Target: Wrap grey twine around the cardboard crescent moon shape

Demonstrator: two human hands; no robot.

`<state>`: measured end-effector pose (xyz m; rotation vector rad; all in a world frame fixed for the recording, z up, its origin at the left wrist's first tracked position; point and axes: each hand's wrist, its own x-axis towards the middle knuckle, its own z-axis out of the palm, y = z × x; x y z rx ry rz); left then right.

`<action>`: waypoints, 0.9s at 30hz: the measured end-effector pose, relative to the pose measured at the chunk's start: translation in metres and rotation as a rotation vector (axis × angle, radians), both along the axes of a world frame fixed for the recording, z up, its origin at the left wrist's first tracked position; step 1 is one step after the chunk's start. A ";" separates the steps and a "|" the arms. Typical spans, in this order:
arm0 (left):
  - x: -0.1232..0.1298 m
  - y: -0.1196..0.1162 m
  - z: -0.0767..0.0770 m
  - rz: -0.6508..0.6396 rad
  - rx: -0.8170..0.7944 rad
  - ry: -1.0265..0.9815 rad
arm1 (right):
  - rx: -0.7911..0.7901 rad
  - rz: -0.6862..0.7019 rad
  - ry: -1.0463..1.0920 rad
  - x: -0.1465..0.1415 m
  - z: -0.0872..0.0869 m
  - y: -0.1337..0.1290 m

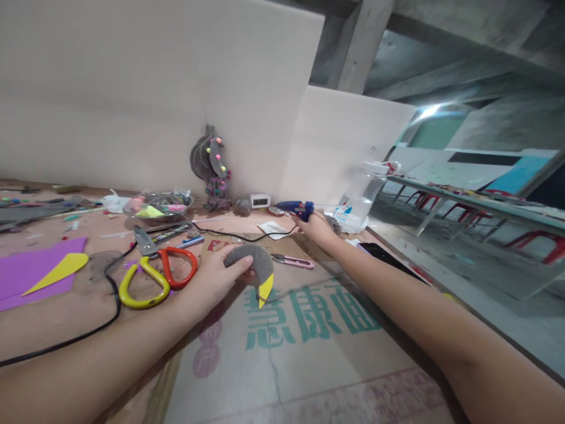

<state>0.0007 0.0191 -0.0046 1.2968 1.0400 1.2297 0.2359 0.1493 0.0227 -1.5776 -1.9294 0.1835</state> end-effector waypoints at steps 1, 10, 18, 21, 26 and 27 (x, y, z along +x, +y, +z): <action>0.000 0.000 0.000 0.000 -0.004 -0.004 | -0.017 0.012 0.020 0.001 0.005 -0.004; -0.004 0.001 -0.005 0.083 0.078 0.069 | -0.177 0.264 0.243 0.005 0.028 -0.091; -0.003 -0.006 0.004 0.119 0.096 0.170 | -0.291 0.135 0.084 0.008 0.003 -0.147; -0.003 -0.006 0.004 0.125 0.091 0.194 | -0.317 0.240 0.048 0.006 0.004 -0.154; -0.003 -0.006 0.001 0.133 0.026 0.173 | -0.317 0.333 0.134 0.000 0.004 -0.155; -0.003 -0.006 0.002 0.135 0.018 0.170 | -0.311 0.317 0.136 0.000 0.003 -0.155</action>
